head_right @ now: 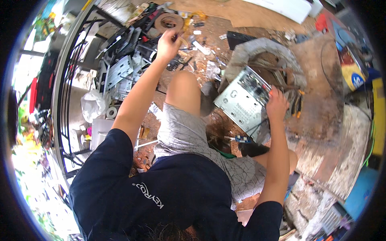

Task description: The person is disassembling an electronic set-top box by using a screwdriver to remove screws from the casing and pliers to pull apart metal components from the chassis.

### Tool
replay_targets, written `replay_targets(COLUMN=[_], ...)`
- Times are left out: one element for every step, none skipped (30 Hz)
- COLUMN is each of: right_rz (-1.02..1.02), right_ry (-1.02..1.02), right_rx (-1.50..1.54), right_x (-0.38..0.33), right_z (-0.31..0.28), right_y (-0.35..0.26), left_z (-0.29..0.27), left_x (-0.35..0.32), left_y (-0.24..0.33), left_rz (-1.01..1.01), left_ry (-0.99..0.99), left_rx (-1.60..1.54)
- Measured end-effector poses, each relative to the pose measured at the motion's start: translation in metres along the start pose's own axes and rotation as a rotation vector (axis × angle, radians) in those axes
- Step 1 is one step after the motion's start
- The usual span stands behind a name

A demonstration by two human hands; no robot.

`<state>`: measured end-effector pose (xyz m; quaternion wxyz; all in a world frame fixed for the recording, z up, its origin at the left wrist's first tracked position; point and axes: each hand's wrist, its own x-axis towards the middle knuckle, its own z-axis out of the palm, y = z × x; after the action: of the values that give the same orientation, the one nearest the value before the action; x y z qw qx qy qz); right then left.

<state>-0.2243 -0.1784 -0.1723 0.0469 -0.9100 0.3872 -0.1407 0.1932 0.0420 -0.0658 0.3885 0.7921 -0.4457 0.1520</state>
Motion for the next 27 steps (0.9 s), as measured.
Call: replay_targets(right_rz=[0.000,0.006,0.016,0.011,0.014,0.008,-0.001,-0.021,-0.055,-0.050,-0.049,-0.077,-0.074,-0.077,-0.086,-0.093,-0.100,-0.096,-0.090,-0.090,-0.088,-0.086,-0.070,-0.070,-0.070,-0.080,-0.074], right_ry=[-0.008,-0.018,-0.029,-0.038,-0.046,-0.055,-0.047,-0.045,-0.051,0.019,0.022,0.002,-0.001,0.030,0.041,0.052,0.060,0.058,0.057,0.051,0.038,0.024,0.020,0.032,0.045,0.049,0.036], right_rx=[0.012,0.009,0.003,0.005,-0.002,0.003,0.001,0.020,0.071,-0.024,-0.016,0.044,0.046,0.059,0.052,0.044,0.042,0.041,0.038,0.051,0.060,0.070,0.055,0.050,0.045,0.054,0.060], right_x=[0.001,0.000,0.000,0.000,0.000,0.001,0.001,0.002,0.001,0.001,0.002,0.002,0.002,0.002,0.001,0.000,-0.001,0.000,0.000,0.001,0.002,0.002,0.002,0.001,0.001,0.000,0.000], right_z=[0.002,0.002,0.002,0.001,-0.002,-0.002,-0.003,0.000,0.009,-0.003,-0.005,0.005,0.004,0.002,0.000,-0.003,-0.003,-0.003,-0.003,-0.001,0.002,0.004,0.002,0.000,-0.002,-0.001,0.000], right_y=[-0.001,0.001,0.004,0.005,0.010,0.010,0.011,0.005,-0.012,0.020,0.023,0.005,0.008,0.008,0.010,0.013,0.014,0.015,0.017,0.012,0.005,0.000,0.004,0.007,0.010,0.009,0.008], left_z=[-0.013,-0.026,-0.038,-0.048,-0.055,-0.063,-0.068,-0.077,-0.105,-0.067,-0.074,-0.094,-0.089,-0.087,-0.085,-0.084,-0.089,-0.091,-0.085,-0.086,-0.086,-0.086,-0.077,-0.072,-0.067,-0.064,-0.062], left_x=[-0.018,-0.044,-0.075,-0.106,-0.133,-0.169,-0.202,-0.244,-0.308,-0.279,-0.287,-0.340,-0.343,-0.340,-0.334,-0.324,-0.312,-0.305,-0.304,-0.309,-0.316,-0.327,-0.319,-0.308,-0.303,-0.310,-0.315], left_y=[-0.033,-0.059,-0.079,-0.095,-0.100,-0.113,-0.120,-0.140,-0.177,-0.123,-0.114,-0.148,-0.146,-0.142,-0.134,-0.127,-0.116,-0.112,-0.116,-0.124,-0.134,-0.149,-0.146,-0.133,-0.126,-0.128,-0.130], left_rz=[-0.020,-0.133,-0.246,-0.505,-0.604,-0.746,-0.853,-0.902,-0.853,-1.052,-1.067,-1.263,-1.481,-1.476,-1.473,-1.438,-1.401,-1.358,-1.278,-1.202,-1.127,-1.226,-1.164,-1.101,-1.037,-1.054,-1.058], left_ry=[0.045,-0.029,-0.106,-0.230,-0.339,-0.392,-0.427,-0.477,-0.439,-0.516,-0.525,-0.298,-0.093,-0.100,-0.109,-0.156,-0.200,-0.244,-0.240,-0.228,-0.218,-0.215,-0.285,-0.351,-0.414,-0.426,-0.519], left_rx=[0.043,0.092,0.133,0.120,0.212,0.189,0.167,0.238,0.142,-0.009,-0.059,-0.446,-0.797,-0.706,-0.616,-0.485,-0.349,-0.214,-0.154,-0.079,-0.002,-0.221,-0.157,-0.092,-0.027,-0.040,0.016])
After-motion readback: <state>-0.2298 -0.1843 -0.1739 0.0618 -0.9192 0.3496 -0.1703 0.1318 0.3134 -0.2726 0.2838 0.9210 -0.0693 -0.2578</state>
